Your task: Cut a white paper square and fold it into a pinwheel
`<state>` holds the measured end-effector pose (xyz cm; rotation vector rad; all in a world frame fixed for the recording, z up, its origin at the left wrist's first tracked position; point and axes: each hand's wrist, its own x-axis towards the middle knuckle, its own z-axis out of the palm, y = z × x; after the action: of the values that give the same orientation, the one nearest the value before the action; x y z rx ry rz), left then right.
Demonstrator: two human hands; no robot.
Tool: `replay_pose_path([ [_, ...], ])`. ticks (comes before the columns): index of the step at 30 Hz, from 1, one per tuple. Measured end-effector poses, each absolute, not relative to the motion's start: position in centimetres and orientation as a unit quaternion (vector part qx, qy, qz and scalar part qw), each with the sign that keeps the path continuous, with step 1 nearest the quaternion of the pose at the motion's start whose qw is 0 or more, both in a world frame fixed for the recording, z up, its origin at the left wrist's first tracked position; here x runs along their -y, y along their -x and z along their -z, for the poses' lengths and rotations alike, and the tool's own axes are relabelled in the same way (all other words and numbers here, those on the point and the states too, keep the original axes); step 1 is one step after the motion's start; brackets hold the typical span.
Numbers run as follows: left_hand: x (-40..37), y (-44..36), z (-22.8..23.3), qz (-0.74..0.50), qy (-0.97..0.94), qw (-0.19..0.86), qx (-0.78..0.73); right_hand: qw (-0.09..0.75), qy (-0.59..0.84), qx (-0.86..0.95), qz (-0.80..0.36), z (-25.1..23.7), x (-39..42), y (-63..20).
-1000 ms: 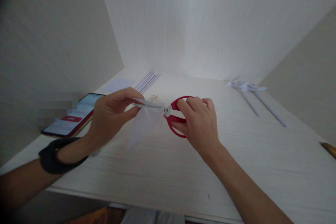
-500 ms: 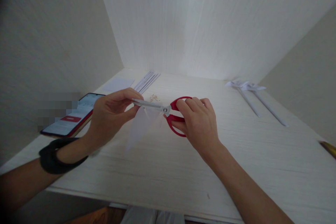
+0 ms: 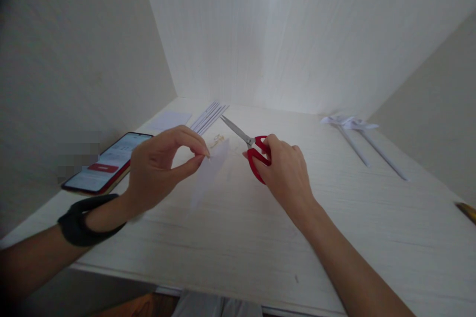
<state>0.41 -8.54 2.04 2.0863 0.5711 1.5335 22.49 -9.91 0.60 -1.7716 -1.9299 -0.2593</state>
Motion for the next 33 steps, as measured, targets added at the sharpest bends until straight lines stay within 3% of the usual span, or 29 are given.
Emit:
replay_pose_path([
  [5, 8.4, -0.2, -2.1, -0.567, -0.786, 0.17, -0.181, 0.14, 0.674, 0.723, 0.063, 0.7, 8.9, -23.3],
  [12, 8.1, -0.2, -1.9, -0.599, -0.752, 0.193, -0.194, 0.101, 0.67, 0.736, 0.001, 1.1, 8.9, -23.0],
  [21, 7.9, -0.3, -1.9, -0.596, -0.716, 0.306, -0.199, 0.15, 0.647, 0.741, -0.102, 1.7, 9.1, -23.2],
  [33, 7.6, -0.3, -1.4, -0.561, -0.74, 0.306, -0.21, 0.134, 0.616, 0.762, -0.147, 1.3, 9.9, -23.2],
])
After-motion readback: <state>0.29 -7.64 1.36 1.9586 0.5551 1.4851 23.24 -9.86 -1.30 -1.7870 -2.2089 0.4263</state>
